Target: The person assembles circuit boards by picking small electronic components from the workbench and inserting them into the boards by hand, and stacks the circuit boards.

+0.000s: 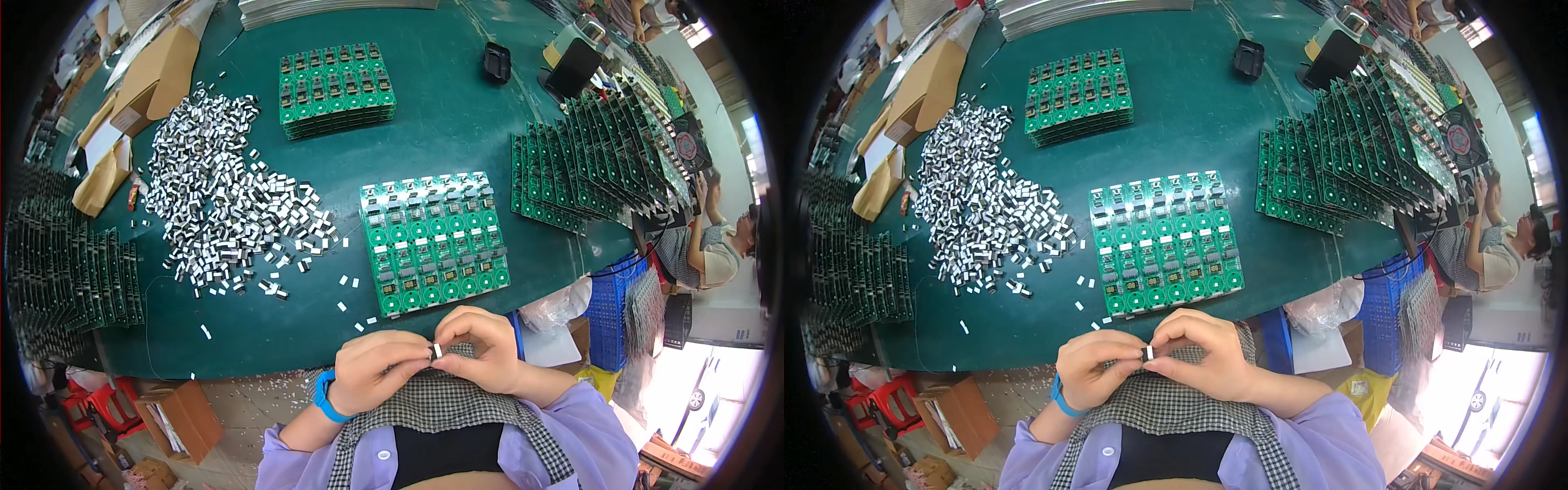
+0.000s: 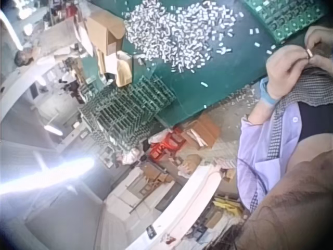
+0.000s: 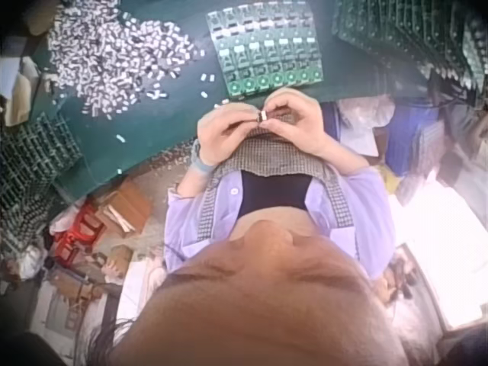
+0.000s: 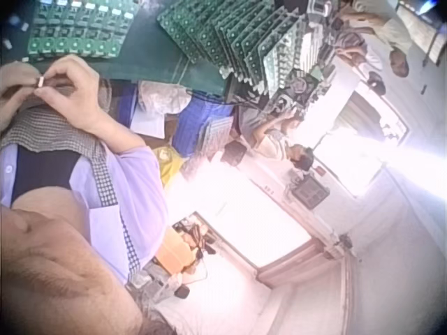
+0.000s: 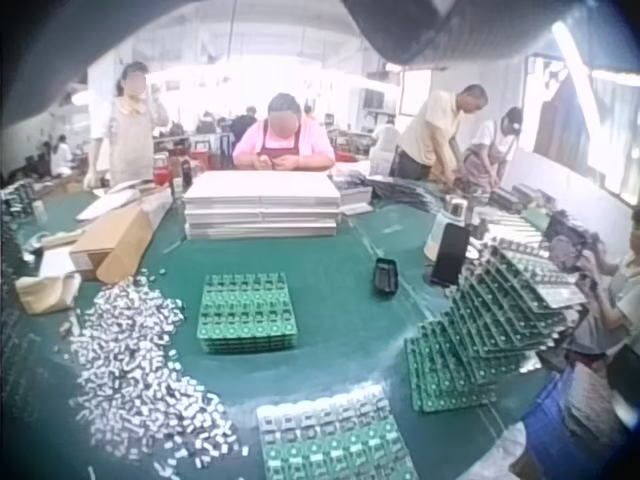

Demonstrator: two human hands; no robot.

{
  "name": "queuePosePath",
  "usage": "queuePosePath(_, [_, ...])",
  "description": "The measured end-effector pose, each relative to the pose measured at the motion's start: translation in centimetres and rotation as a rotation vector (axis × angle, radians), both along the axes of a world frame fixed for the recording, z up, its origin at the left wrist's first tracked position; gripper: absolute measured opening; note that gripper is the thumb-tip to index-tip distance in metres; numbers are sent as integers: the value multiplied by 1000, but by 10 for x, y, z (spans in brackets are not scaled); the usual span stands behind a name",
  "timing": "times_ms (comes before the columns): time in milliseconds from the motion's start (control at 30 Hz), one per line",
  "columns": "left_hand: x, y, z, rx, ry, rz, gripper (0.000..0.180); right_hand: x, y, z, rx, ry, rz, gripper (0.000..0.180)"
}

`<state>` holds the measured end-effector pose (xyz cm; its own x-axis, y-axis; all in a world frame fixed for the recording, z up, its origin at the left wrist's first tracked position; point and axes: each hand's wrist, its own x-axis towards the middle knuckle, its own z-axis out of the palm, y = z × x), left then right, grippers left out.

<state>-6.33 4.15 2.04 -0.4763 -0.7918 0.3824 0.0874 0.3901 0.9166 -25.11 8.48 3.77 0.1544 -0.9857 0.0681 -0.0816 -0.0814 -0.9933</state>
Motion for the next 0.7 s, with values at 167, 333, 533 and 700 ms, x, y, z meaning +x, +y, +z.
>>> queuePosePath(167, [-5, 4, -4, -241, -35, 129, 20, 3, 2, -3, 132, -108, 41, 24])
queuePosePath(333, [-6, 3, -3, -184, -38, 125, 21, 5, 3, -6, -107, 46, -115, 24])
queuePosePath(533, [-8, 0, -5, -130, 13, 101, 21, 0, -5, -2, -271, 181, -74, 27])
queuePosePath(700, [-8, -1, -5, -110, -5, 48, 20, -5, -6, 3, -346, 285, -18, 25])
